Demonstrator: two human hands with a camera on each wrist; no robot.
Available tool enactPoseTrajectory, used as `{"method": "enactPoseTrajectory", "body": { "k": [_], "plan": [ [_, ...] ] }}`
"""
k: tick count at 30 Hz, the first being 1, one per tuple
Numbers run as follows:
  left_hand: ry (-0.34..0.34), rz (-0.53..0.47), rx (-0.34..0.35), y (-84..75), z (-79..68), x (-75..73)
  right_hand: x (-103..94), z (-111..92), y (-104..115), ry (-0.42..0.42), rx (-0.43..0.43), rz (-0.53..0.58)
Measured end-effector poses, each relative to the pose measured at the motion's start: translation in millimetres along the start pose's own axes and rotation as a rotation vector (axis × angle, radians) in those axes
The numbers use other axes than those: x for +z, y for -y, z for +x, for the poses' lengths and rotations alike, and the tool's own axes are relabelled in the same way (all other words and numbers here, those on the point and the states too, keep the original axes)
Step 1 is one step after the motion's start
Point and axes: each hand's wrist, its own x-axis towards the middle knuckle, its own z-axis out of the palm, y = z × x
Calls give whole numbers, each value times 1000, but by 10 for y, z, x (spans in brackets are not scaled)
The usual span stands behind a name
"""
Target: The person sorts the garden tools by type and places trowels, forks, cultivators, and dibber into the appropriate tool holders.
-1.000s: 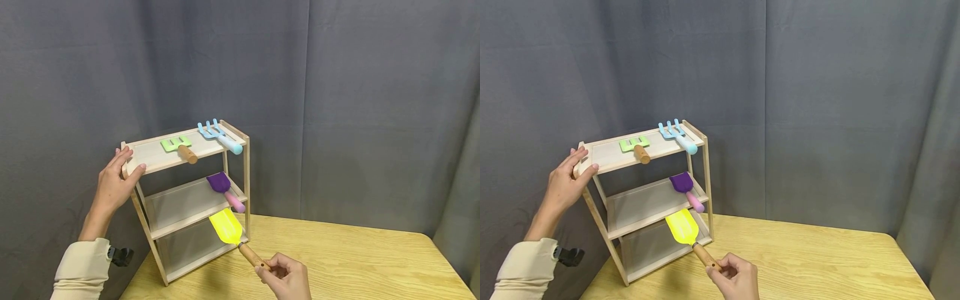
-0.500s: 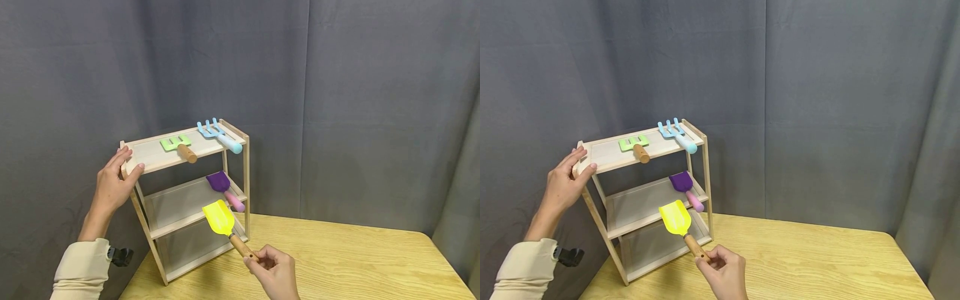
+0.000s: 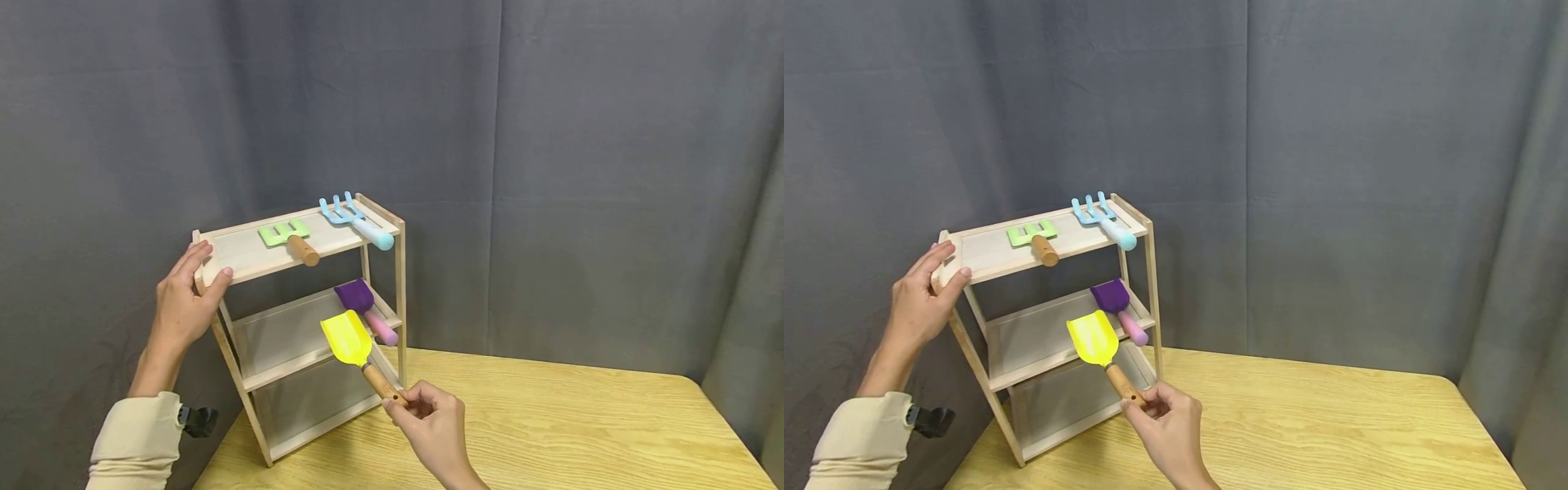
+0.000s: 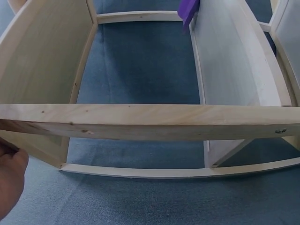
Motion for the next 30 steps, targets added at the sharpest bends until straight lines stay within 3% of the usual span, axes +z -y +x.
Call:
{"method": "enactPoseTrajectory", "body": {
  "k": [4, 13, 16, 23, 30],
  "plan": [
    [-5, -3, 1, -4, -6, 12, 38, 34, 200, -11, -17, 1],
    [-13, -7, 4, 16, -12, 21, 144, 108, 204, 9, -8, 18],
    [-20, -5, 5, 16, -11, 29, 194, 119, 162, 6, -14, -4],
    [-33, -10, 10, 19, -1, 52, 337, 222, -202, -17, -58, -65],
    [-42, -21, 2, 16, -12, 51, 427, 330, -270, -12, -107, -102]
  ]
}}
